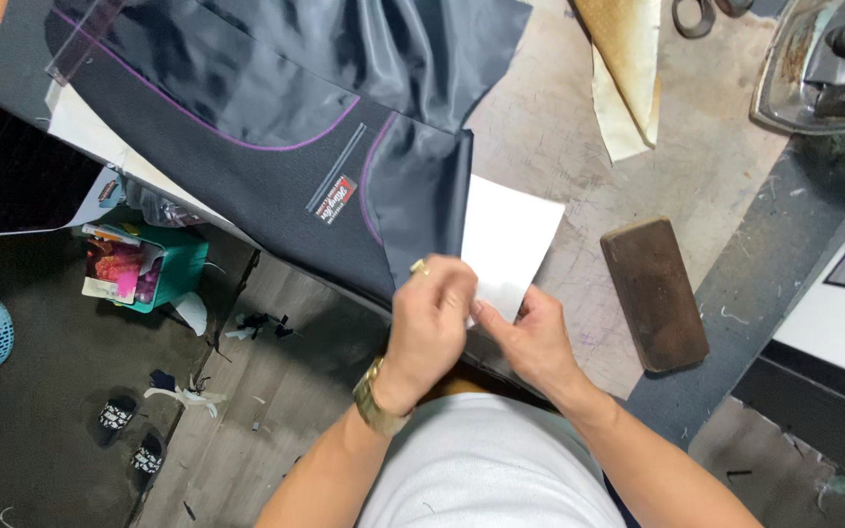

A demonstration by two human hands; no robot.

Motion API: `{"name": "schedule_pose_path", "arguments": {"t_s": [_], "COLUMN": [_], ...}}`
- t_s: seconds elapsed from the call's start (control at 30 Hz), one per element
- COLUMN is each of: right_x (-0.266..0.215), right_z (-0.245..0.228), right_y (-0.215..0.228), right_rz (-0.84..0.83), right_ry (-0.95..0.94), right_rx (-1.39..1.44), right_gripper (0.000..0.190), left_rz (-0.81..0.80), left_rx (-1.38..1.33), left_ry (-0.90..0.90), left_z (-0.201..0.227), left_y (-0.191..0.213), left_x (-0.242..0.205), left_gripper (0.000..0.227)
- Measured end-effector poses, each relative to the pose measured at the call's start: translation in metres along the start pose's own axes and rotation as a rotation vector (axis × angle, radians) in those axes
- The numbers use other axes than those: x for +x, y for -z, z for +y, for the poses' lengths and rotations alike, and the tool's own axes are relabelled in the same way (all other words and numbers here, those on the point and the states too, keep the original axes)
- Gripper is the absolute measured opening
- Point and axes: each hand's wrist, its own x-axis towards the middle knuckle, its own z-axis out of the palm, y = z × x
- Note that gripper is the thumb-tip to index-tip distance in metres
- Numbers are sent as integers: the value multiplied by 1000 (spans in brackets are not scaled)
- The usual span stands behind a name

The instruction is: The person marks a piece of dark fabric with pink tailor's chalk using a ruler, then folds and holds sections of the fabric together by hand. They use a needle and thread to hand-stitch a corner, use a large metal iron to press the fabric, and trim a thread with shears.

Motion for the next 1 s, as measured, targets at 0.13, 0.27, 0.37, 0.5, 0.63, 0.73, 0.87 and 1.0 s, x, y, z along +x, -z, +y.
{"name": "schedule_pose_path", "arguments": {"t_s": [0.13,0.27,0.37,0.5,0.63,0.73,0.87,1.0], "right_x": [9,13,20,20,56,99,258,392], "right_z": [2,4,17,13,31,-96,-129,-147], "right_y": [5,-1,-5,-7,39,75,123,142], "right_rz": [17,33,91,87,184,427,479,369], "right_ry": [31,13,-39,-144,-60,360,876,1102], "right_rx": [-10,25,108,93,17,-391,-654,-977], "right_gripper": [26,26,40,41,62,14,22,46], "left_rz": [234,286,257,246,206,166,151,87], "left_rx": [-574,-579,-599,-597,-559,-506,-436,-342], "left_ry": [201,147,109,107,264,368,347,398], "left_z": [-30,-36,-43,-56,-49,-69,-63,-65], "left_y": [-4,4,0,-6,-5,-5,-11,-18], "left_x": [10,14,12,6,-1,-13,-28,-38], "left_gripper": [15,14,15,14,19,18,19,20]}}
